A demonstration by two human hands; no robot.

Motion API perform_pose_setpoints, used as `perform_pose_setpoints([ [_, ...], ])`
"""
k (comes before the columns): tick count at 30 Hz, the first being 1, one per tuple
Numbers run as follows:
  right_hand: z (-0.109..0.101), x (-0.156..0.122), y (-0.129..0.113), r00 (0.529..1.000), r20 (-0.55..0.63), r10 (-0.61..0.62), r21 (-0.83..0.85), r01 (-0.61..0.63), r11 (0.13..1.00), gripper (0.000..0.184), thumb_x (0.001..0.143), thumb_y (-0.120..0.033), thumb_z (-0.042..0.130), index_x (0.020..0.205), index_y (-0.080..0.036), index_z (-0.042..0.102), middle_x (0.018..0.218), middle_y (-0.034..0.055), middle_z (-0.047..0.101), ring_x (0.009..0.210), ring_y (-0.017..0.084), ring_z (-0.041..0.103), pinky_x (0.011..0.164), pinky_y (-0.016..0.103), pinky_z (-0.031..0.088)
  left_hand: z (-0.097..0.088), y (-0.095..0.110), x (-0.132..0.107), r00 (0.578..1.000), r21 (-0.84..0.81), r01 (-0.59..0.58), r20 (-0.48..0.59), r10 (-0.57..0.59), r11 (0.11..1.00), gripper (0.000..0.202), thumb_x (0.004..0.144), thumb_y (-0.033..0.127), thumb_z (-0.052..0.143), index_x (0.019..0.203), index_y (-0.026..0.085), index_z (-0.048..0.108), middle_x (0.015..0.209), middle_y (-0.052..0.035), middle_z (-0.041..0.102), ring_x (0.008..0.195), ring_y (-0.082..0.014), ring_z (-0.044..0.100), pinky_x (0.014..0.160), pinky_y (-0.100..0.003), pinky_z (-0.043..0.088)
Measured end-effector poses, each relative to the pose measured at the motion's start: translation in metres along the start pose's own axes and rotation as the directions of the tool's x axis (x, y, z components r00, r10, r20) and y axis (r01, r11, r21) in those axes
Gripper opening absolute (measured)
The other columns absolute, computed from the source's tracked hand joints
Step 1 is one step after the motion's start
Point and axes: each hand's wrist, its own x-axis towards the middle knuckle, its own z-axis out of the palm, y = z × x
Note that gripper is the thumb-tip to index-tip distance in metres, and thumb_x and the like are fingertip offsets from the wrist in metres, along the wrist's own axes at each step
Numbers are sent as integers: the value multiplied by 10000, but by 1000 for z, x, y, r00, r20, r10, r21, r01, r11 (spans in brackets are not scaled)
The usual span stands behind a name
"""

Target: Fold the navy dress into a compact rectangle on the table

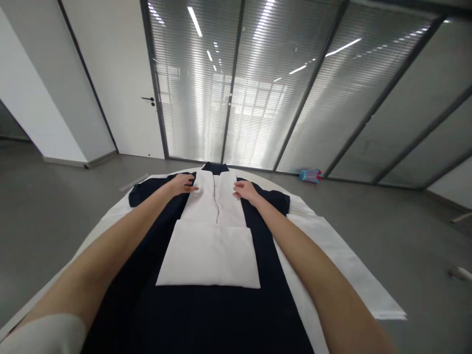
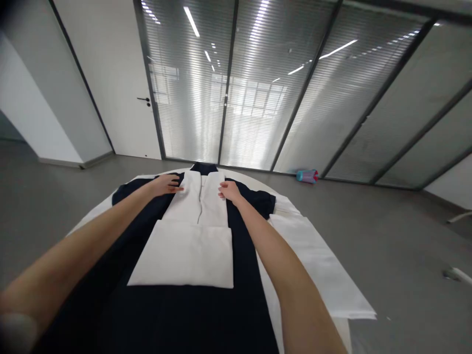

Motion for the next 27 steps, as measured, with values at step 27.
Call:
perform_pose_setpoints([
  [27,-2,-4,7,995,-82,-65,321,88,943,216,577,-80,694,760,-180,637,652,-58,598,573,70,498,550,185,421,8,-34,6,969,-323,-158,133,210,933,229,659,-86,694,748,120,647,725,-14,655,680,-92,631,667,-170,517],
])
